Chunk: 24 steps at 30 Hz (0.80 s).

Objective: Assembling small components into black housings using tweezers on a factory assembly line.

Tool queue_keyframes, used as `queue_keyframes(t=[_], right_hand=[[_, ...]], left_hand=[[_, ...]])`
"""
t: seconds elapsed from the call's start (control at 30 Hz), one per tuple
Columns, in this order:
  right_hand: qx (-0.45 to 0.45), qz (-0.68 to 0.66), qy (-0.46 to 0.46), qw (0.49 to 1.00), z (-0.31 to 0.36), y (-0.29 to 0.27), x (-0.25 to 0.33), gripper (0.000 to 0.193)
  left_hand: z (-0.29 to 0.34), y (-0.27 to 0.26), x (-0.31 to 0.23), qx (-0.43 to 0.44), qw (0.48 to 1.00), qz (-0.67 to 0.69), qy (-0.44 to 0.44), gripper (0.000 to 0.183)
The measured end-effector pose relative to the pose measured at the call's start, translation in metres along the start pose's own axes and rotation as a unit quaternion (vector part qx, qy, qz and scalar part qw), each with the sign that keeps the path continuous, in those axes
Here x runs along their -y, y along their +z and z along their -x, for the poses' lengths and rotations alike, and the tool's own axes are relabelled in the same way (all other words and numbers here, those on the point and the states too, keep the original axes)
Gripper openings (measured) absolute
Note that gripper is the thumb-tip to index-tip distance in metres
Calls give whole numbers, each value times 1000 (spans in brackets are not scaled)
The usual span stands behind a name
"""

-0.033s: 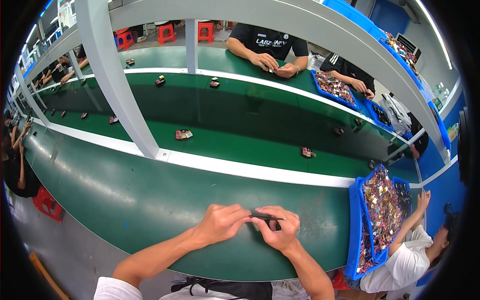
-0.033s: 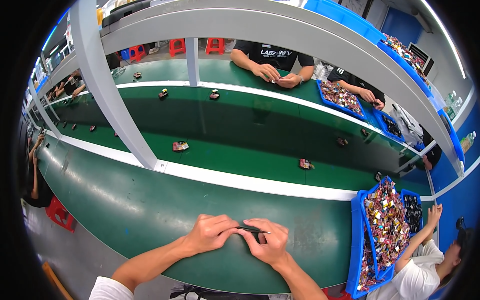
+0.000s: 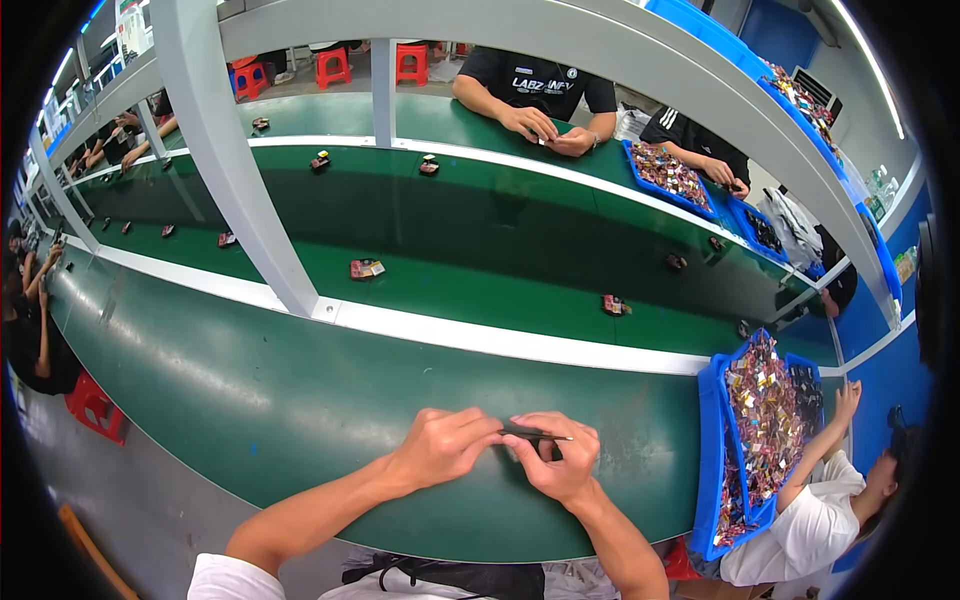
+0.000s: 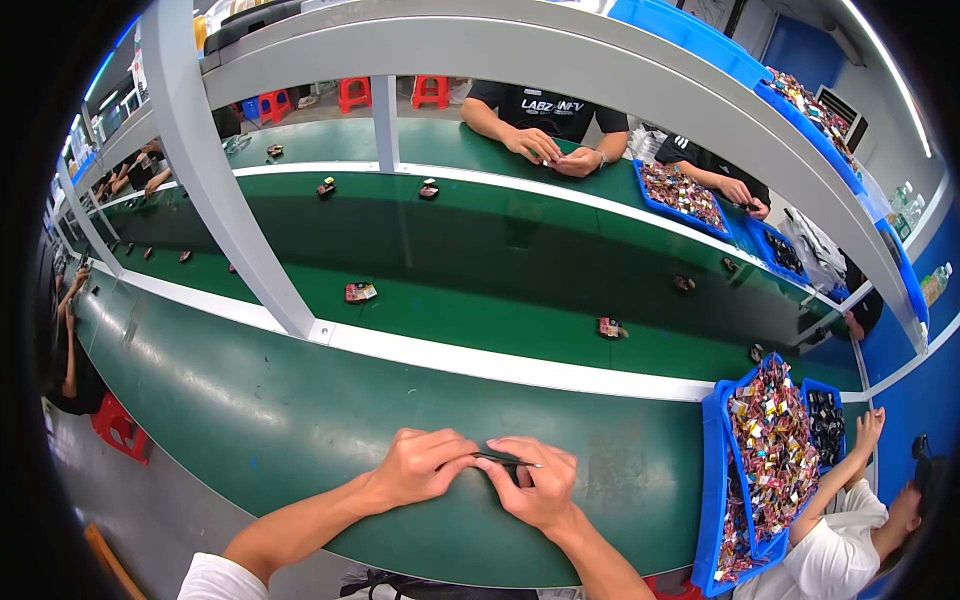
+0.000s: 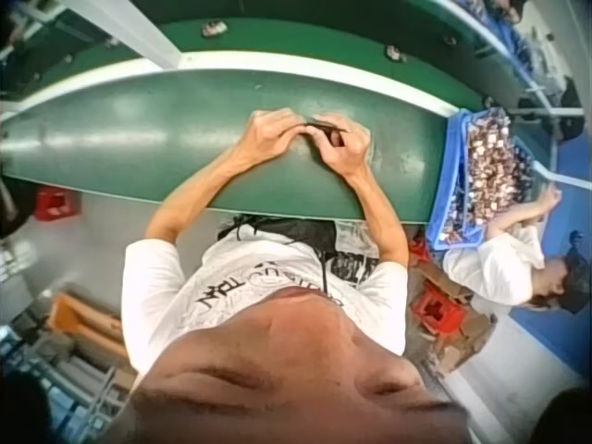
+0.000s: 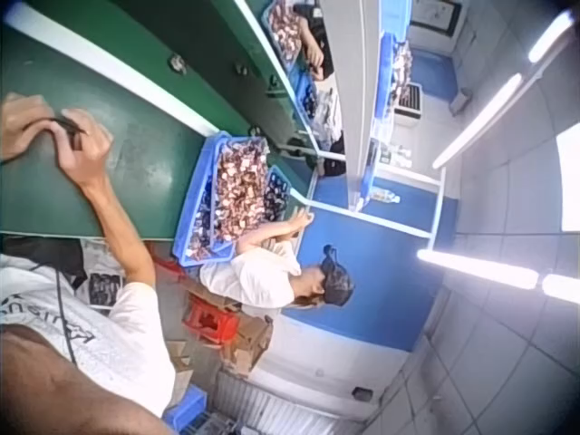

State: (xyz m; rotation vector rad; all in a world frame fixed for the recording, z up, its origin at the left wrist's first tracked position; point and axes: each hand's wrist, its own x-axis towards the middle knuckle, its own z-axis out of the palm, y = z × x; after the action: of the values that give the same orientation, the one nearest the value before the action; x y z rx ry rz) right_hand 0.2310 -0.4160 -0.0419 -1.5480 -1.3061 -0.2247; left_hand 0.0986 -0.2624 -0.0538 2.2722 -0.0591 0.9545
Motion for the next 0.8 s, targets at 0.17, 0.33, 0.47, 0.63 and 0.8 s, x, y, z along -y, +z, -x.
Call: queue_keyframes(t=[0.17,0.33,0.47,0.63,0.8], right_hand=[[8,2,-10,1000,-2,-1,1,25],[-7,-7,-17,1000,-1,0,-1,25],[-5,-7,-14,1000,-4,0,5,25],[11,17,1,1000,-4,-3,7,21],[-13,-6,-2,1000,-4,-2,-1,19]], left_hand=[[-1,1,-2,-15,1000,-1,-11,16],[-5,0,-5,-22,999,-2,-27,19],[1,0,2,-16,1000,1,-3,18],[0,1,1,-17,1000,5,9,20],[-9,0,-12,-31,999,16,-22,20]])
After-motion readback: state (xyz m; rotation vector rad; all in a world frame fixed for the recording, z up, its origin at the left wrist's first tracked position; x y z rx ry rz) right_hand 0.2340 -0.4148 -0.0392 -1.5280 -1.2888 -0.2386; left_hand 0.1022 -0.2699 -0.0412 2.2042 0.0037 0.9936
